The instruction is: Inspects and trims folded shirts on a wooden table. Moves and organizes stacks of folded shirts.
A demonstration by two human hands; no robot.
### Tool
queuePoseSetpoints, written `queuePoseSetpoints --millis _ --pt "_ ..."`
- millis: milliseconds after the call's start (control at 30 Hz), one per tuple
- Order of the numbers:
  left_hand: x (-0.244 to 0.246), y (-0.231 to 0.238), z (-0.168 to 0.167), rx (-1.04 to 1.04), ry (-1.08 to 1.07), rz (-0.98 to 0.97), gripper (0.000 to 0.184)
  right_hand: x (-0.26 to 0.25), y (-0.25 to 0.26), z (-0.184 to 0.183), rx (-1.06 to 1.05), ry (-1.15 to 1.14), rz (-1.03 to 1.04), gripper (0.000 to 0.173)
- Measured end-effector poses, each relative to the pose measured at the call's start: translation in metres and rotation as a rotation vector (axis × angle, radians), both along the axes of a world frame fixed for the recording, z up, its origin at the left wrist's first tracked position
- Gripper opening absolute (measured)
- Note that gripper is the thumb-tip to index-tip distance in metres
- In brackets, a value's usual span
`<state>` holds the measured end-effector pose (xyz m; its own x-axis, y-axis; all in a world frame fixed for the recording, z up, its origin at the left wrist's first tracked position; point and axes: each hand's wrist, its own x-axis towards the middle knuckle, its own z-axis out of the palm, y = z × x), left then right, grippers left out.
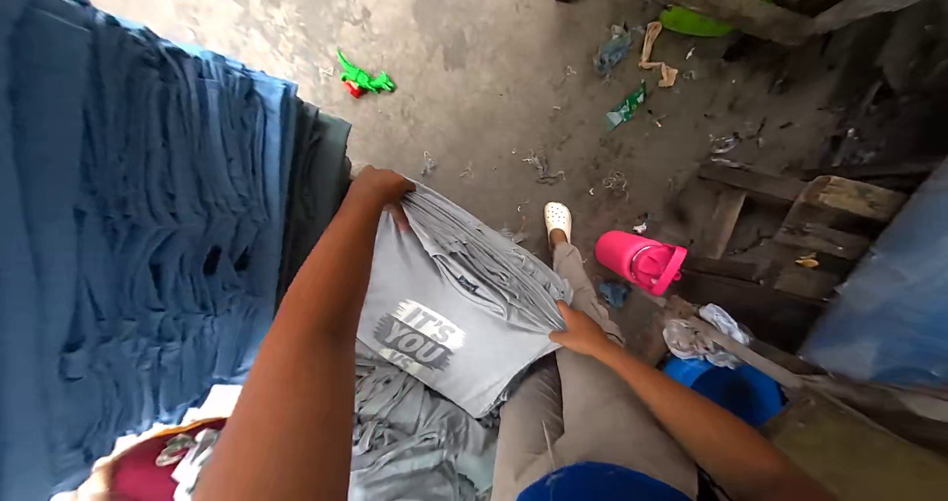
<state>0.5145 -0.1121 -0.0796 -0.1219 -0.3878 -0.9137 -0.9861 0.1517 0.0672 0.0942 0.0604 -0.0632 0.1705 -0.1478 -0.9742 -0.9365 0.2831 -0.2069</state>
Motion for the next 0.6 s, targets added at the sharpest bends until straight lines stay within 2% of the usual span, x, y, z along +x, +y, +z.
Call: queuePoseSetpoints --millis 67,133,300,500,600 --pt "-0.003 -0.007 -0.019 -0.018 0.034 0.039 0.072 0.002 -0.003 -0.021 -0.011 0.096 -0.022 0.084" --pt "-0.005 -0.015 -0.028 0.041 0.039 0.049 0.074 0.008 -0.004 -0.023 -0.007 0.139 -0.013 0.083" --pt "0.004 -0.029 -0.031 0.175 0.054 0.070 0.076 0.019 -0.020 0.013 -0.025 0.165 0.100 0.068" --pt "-0.005 -0.028 -0.051 0.182 -0.110 0.078 0.084 0.030 -0.032 -0.042 -0.093 0.271 0.061 0.070" --pt "-0.009 -0.028 -0.062 0.217 -0.167 0.014 0.088 0.031 -0.028 -0.039 -0.063 0.272 0.039 0.074"
